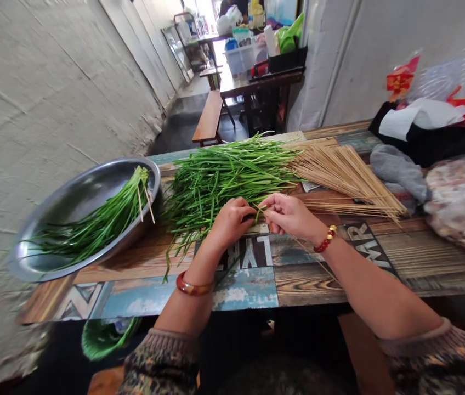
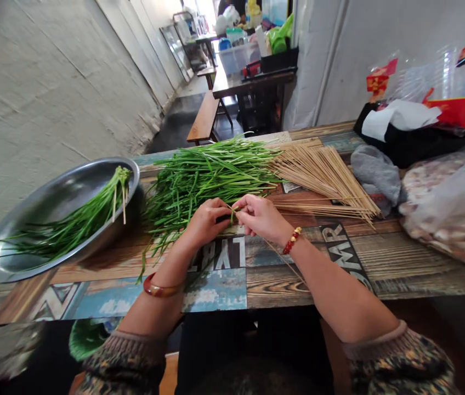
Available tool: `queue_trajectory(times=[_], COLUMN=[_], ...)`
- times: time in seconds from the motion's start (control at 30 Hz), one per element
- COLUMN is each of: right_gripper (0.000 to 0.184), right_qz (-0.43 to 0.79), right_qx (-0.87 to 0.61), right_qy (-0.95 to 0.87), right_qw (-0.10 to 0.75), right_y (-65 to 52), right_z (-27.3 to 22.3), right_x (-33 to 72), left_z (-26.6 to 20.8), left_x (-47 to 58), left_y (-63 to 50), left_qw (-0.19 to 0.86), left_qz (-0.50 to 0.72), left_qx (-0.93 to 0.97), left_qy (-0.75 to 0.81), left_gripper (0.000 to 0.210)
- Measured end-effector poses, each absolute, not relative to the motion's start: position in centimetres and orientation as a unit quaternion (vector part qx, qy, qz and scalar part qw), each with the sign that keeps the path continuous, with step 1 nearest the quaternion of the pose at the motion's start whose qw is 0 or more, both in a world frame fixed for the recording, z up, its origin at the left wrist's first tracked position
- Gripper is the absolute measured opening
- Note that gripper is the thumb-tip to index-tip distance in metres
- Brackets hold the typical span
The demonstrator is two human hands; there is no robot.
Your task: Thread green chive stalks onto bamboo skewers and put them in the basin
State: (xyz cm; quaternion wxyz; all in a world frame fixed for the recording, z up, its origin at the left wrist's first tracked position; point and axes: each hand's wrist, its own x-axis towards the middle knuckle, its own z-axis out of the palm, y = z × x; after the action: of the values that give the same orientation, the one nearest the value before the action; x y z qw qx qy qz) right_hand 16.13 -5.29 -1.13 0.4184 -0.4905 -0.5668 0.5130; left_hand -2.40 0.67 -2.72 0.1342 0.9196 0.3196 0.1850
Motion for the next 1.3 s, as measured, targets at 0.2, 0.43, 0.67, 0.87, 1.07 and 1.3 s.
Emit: queue_trajectory(times=[0.2,0.43,0.67,0.87,1.07,1.3], right_gripper=[0.021,0.024,0.027,0.031,0.034,0.035], right_qz=[0.502,0.468,0.444,0.445,0.440,0.432], right_qx=[-0.485,-0.470,-0.479,-0.491,-0.498,-0.506], right_qy=[-0.560,-0.568,-0.594,-0.577,-0.581,-0.587], right_qw=[0.446,0.488,0.469,0.477,0.470,0.461], right_y=[-5.2,-5.6,-5.7,-5.9,-6.0,-6.0], right_z=[-1.5,-1.4,-2.1,-2.0,-2.1,-1.9], right_x=[16.0,15.7,14.9,14.8,14.8,14.9], left_z=[-2.7,-2.8,-2.0,-1.8,-1.4,-1.3], left_x=[-2.1,-2.4,-1.7,-1.6,-1.6,-1.6], left_y=[0.6,0.6,-0.4,-0.6,-0.8,-0.9], left_qw=[0.115,0.383,0.435,0.456,0.483,0.521], left_qz=[0.265,0.426,0.420,0.417,0.423,0.435], left_qx=[0.885,0.705,0.683,0.680,0.654,0.621], left_qy=[0.366,0.417,0.408,0.394,0.400,0.392], left_gripper=[0.010,0.006,0.020,0.020,0.022,0.023])
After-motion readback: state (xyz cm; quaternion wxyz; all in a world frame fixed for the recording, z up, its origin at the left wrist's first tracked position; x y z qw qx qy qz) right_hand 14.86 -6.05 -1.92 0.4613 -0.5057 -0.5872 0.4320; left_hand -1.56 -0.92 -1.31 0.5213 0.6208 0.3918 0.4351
